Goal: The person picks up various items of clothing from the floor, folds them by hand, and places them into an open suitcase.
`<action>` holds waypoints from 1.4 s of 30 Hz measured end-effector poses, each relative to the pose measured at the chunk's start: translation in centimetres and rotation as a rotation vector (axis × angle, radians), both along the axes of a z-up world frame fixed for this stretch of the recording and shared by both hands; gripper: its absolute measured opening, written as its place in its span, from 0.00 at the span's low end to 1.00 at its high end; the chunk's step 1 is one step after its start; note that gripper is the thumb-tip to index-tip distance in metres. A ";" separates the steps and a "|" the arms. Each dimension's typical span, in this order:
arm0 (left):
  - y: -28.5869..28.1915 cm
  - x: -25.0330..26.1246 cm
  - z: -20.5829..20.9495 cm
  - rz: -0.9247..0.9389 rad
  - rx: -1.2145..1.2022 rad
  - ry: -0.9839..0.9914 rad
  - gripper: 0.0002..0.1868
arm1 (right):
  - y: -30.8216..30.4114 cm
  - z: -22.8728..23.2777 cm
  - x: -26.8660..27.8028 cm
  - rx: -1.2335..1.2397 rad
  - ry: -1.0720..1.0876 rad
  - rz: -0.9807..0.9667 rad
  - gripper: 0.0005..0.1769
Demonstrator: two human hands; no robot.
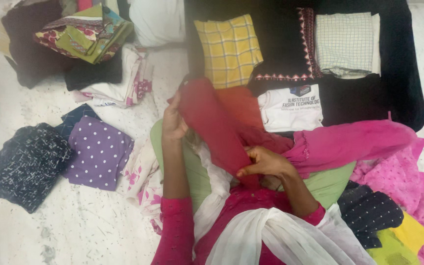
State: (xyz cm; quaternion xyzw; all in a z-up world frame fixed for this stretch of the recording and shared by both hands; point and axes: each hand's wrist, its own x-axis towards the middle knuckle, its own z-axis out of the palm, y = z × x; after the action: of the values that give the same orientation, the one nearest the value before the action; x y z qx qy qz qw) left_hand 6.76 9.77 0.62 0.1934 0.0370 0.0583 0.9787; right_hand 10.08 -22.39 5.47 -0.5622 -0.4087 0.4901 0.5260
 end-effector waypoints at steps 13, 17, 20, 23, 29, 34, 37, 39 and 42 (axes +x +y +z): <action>3.9 6.3 -7.2 0.084 -0.050 0.159 0.28 | -5.0 -5.6 2.1 -0.448 -0.068 -0.602 0.31; 4.3 7.2 -8.5 0.121 0.099 0.061 0.22 | -5.7 -6.9 2.0 -0.292 -0.089 -0.609 0.29; 5.0 9.4 -10.1 0.110 0.259 -0.022 0.18 | -5.5 -6.2 1.7 -0.342 -0.072 -0.664 0.28; 5.5 9.4 -8.9 -0.032 0.156 0.093 0.22 | -5.5 -5.1 1.5 -0.526 -0.199 -0.630 0.30; 5.3 5.4 -2.2 -0.139 0.657 0.248 0.31 | -5.8 -4.5 1.5 -0.324 -0.210 -0.715 0.26; 6.0 3.0 3.0 -0.173 1.586 0.951 0.28 | -4.9 -0.7 0.9 -0.627 -0.696 -0.850 0.22; 3.0 2.4 3.5 0.406 1.853 0.691 0.22 | -1.7 0.1 -0.5 -0.452 -1.140 -0.896 0.18; -0.2 2.2 1.5 0.661 1.913 0.203 0.16 | 0.9 -0.9 -1.0 -0.204 -1.048 -0.792 0.20; -3.7 2.0 -3.2 0.384 2.068 -0.327 0.09 | 4.2 -4.0 -1.0 -0.139 -1.237 -0.697 0.25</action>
State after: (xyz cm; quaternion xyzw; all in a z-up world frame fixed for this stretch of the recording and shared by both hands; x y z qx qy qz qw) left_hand 8.79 6.07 -2.54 0.9116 -0.1326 0.2402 0.3062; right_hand 9.10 -18.17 1.43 -0.8674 -0.3965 -0.0902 0.2867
